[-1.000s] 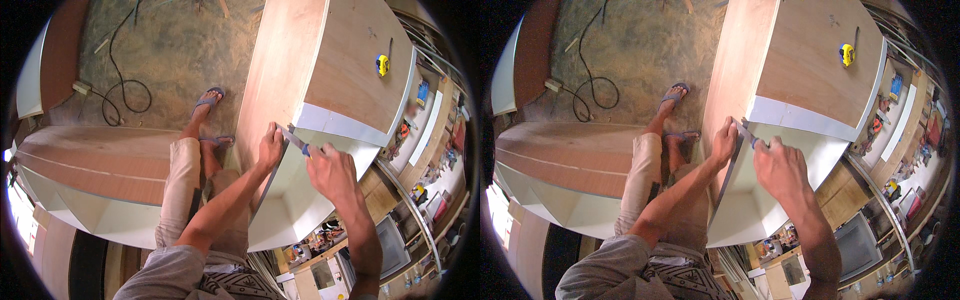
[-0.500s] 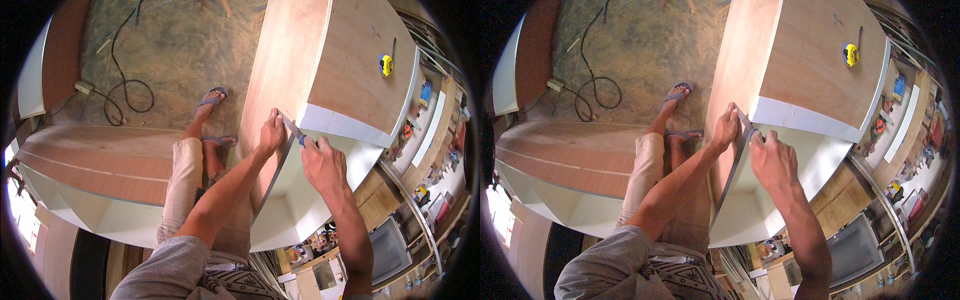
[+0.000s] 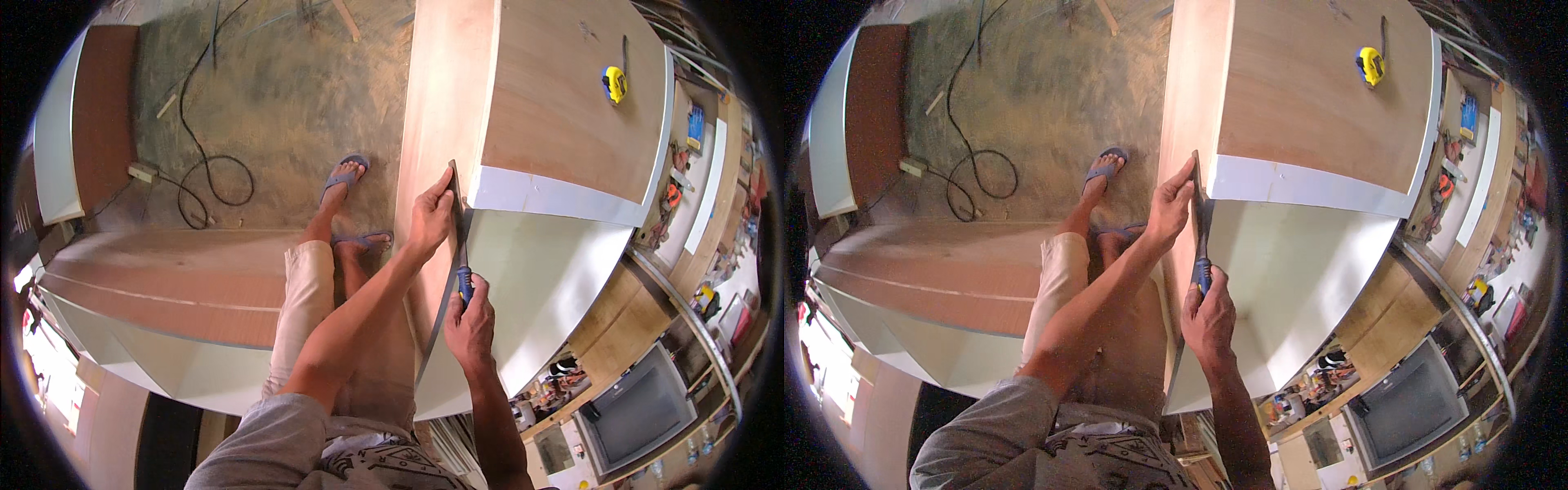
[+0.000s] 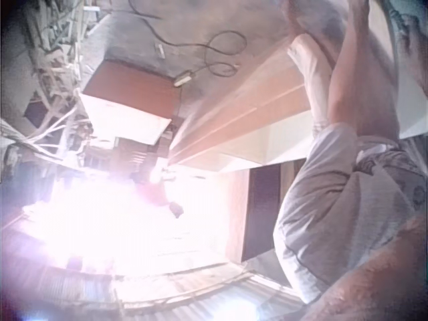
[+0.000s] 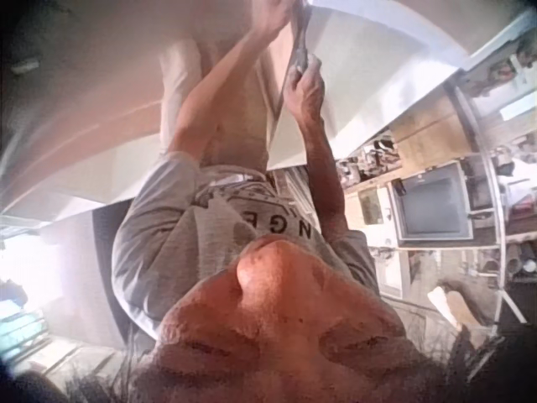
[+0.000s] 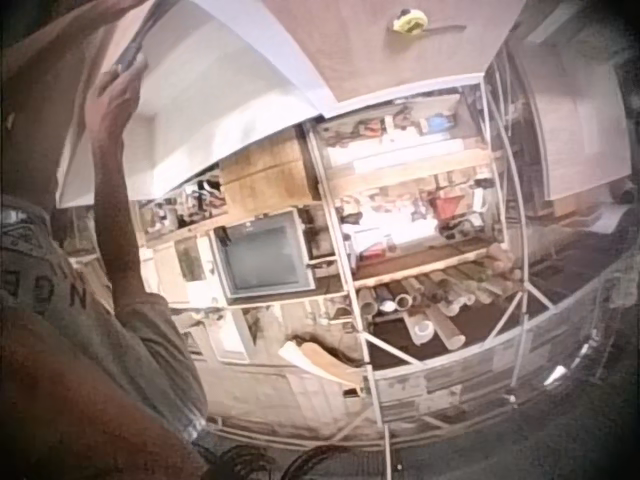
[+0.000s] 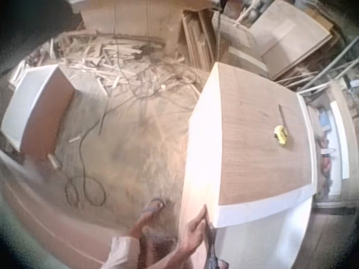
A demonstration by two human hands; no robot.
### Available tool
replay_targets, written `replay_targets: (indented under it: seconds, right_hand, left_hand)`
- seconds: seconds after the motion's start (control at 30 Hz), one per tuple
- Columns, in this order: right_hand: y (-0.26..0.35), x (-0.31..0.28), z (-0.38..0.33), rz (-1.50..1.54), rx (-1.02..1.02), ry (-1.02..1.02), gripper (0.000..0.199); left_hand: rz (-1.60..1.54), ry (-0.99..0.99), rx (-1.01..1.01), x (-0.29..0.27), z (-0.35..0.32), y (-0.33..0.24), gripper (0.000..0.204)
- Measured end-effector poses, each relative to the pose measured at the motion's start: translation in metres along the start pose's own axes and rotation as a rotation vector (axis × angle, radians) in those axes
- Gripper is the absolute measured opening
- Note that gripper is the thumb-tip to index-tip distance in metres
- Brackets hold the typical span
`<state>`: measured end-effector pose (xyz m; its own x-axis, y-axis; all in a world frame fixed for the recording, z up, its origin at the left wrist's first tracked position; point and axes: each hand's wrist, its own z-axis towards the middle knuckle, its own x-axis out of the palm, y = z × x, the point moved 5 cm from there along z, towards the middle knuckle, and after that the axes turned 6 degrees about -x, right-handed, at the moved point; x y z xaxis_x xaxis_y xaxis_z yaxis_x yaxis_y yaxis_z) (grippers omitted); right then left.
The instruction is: The person sands the edges of a white wooden cabinet with a sanding block, then uses a metal file to smooth the edges and corners. Another person is visible in the background working on a similar cabinet.
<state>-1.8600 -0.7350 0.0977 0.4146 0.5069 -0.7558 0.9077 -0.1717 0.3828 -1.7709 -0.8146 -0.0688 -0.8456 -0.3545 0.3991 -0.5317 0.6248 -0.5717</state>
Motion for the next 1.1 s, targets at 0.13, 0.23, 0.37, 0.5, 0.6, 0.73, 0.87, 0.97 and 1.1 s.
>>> replay_targets:
  seconds: [0.13, 0.23, 0.37, 0.5, 0.6, 0.73, 0.87, 0.97, 1.1]
  right_hand:
    - [-0.007, 0.009, -0.006, -0.074, -0.049, -0.109, 0.048]
    - [0.001, 0.001, -0.004, -0.033, 0.102, -0.011, 0.048]
    - [0.009, -0.010, 0.015, -0.044, 0.031, -0.039, 0.050]
    - [0.005, -0.004, 0.016, -0.074, 0.037, -0.070, 0.050]
    - [0.007, -0.006, 0.017, -0.084, 0.043, -0.058, 0.050]
    - [0.011, -0.013, 0.032, -0.083, 0.044, -0.012, 0.051]
    - [0.011, -0.009, 0.028, -0.081, 0.068, -0.018, 0.050]
    - [0.009, -0.013, 0.018, -0.103, 0.048, -0.042, 0.050]
    - [0.016, -0.018, 0.029, -0.098, 0.040, 0.015, 0.051]
  left_hand:
    - [0.071, 0.085, 0.129, 0.000, 0.001, 0.001, 0.049]
    - [0.118, 0.107, 0.160, 0.002, 0.001, 0.004, 0.052]
    - [0.119, 0.156, 0.134, 0.007, 0.016, -0.002, 0.060]
    - [0.138, 0.215, 0.076, 0.002, 0.017, -0.008, 0.064]
    - [0.138, 0.214, -0.021, 0.007, 0.013, -0.018, 0.065]
    - [0.098, 0.215, -0.092, 0.008, 0.023, -0.023, 0.067]
    - [0.093, 0.241, -0.225, 0.012, 0.013, -0.036, 0.071]
    - [0.117, 0.238, -0.149, 0.013, 0.007, -0.031, 0.078]
    - [0.208, 0.194, -0.140, 0.004, 0.027, -0.029, 0.091]
